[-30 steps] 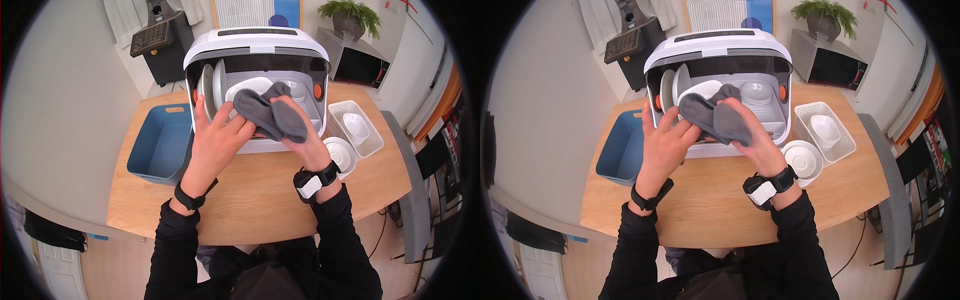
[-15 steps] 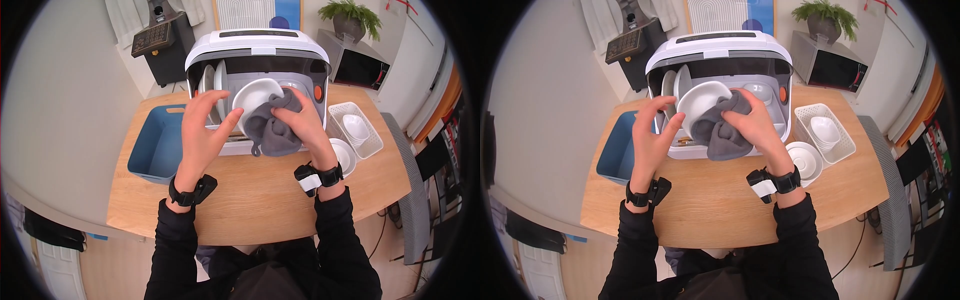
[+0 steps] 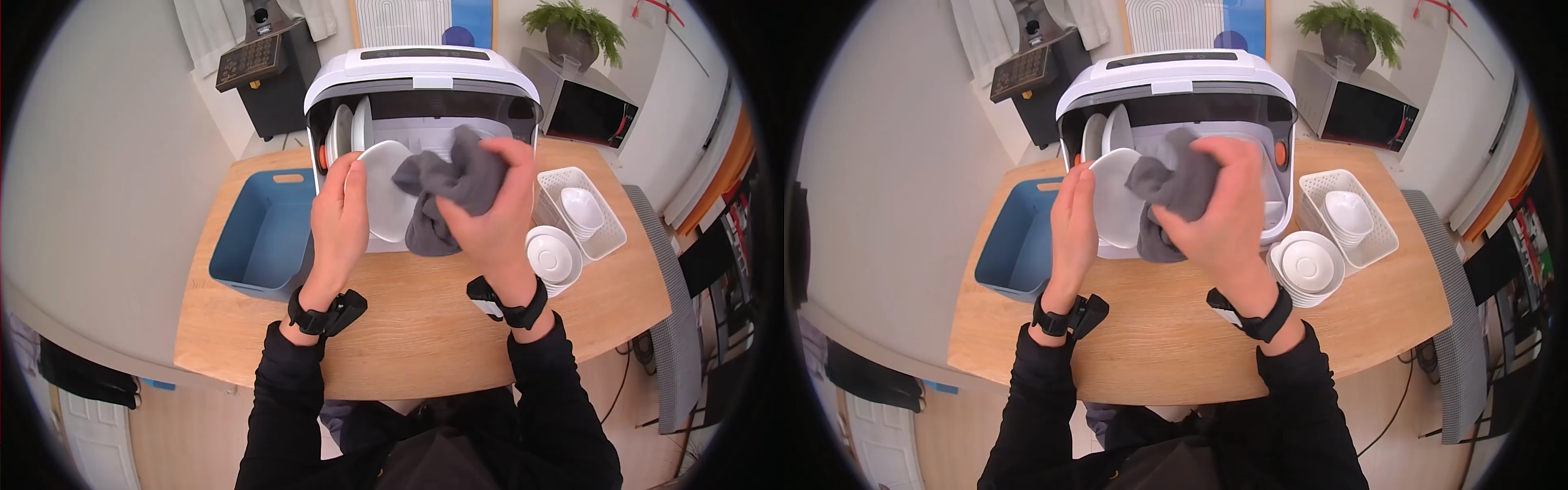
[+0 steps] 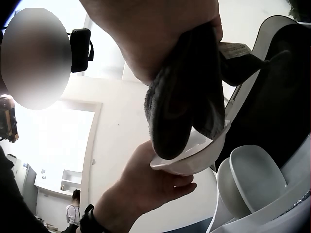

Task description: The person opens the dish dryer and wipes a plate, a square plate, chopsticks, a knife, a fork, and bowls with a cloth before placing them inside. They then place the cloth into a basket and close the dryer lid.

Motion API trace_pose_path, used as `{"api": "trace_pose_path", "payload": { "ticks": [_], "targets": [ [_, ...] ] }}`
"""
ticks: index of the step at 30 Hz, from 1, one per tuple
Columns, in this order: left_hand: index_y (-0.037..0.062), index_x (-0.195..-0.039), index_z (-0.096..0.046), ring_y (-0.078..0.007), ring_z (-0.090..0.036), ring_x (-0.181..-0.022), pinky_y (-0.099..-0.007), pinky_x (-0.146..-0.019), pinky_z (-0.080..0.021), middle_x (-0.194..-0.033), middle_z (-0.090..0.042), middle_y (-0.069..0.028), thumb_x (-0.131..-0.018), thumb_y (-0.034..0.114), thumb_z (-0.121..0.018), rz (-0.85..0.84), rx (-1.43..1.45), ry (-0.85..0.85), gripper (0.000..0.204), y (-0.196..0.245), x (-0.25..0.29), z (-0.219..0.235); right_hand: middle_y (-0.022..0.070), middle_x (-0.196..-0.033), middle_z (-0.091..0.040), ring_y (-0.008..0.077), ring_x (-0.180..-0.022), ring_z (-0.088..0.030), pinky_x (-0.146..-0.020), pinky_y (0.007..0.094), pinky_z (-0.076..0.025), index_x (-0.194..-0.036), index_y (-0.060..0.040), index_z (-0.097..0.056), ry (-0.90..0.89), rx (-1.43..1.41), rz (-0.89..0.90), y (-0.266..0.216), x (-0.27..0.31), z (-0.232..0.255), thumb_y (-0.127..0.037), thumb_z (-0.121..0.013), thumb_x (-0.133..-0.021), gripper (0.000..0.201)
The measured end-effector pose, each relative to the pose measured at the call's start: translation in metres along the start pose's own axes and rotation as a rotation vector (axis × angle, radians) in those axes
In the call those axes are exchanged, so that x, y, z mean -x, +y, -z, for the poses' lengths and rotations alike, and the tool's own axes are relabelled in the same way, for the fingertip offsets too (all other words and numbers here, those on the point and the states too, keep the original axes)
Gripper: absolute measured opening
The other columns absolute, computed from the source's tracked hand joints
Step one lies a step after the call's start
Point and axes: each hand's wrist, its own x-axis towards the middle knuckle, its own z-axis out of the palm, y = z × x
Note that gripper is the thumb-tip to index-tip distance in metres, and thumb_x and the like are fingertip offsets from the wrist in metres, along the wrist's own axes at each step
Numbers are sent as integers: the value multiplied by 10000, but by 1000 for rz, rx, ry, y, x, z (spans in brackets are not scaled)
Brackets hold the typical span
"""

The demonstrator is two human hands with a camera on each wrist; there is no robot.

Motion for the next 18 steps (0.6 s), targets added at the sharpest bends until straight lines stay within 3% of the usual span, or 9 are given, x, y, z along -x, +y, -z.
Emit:
{"api": "trace_pose_path", "payload": {
  "ticks": [3,6,7,9,11,12,15,18],
  "targets": [
    [24,-1136,-584,-259,-625,-762,-342,-691,-465,-824,-647,-146,-1012,282,-429,-110,-63,-16,324,5,9,-11,128,-1054,-630,310,-1003,-609,-824,368,-490,-1070,-77,-578,-202,-95,34,2,14,-21,17,-740,-611,496],
    [44,-1122,-573,-355,-637,-737,-385,-654,-472,-801,-645,-183,-1015,250,-398,-109,-149,-21,291,8,18,-15,121,-979,-654,318,-895,-638,-792,350,-505,-1057,-58,-613,-362,-400,-278,-4,21,-24,40,-678,-661,413],
    [47,-1124,-572,-355,-639,-740,-387,-650,-470,-796,-644,-182,-1015,259,-400,-144,-155,-15,294,7,16,-13,126,-962,-658,324,-872,-643,-781,347,-508,-1064,-51,-611,-426,-495,-376,-4,19,-23,37,-670,-668,409],
    [55,-1128,-571,-353,-643,-746,-389,-641,-466,-788,-643,-180,-1016,277,-403,-213,-165,-8,300,6,15,-10,148,-955,-666,344,-849,-647,-766,340,-510,-1062,-39,-613,-579,-515,-362,-3,14,-18,11,-655,-683,384],
    [58,-1121,-570,-357,-643,-748,-398,-635,-466,-782,-640,-183,-1012,294,-413,-139,-233,-57,303,11,14,-7,153,-966,-669,347,-870,-648,-764,343,-509,-1055,-37,-615,-728,-497,-334,-1,10,-12,-10,-665,-680,379],
    [56,-1114,-572,-357,-643,-748,-401,-636,-466,-786,-641,-183,-1011,295,-415,-111,-253,-67,303,4,12,-9,160,-922,-661,353,-854,-643,-736,376,-512,-1009,-42,-628,-697,-370,-232,0,13,-12,-7,-659,-681,331],
    [40,-1086,-570,-385,-637,-784,-438,-666,-467,-803,-643,-206,-1010,302,-414,-38,-289,-73,314,-15,6,-25,151,-928,-650,351,-882,-625,-766,392,-503,-1006,-55,-627,-780,10,-164,5,15,2,47,-642,-662,359],
    [16,-1043,-581,-438,-616,-839,-478,-721,-461,-842,-643,-243,-1004,302,-410,-50,-310,-77,335,-34,-12,-44,141,-962,-647,364,-900,-617,-757,418,-500,-1013,-71,-624,-653,182,-212,4,0,41,60,-634,-654,383]
  ]
}}
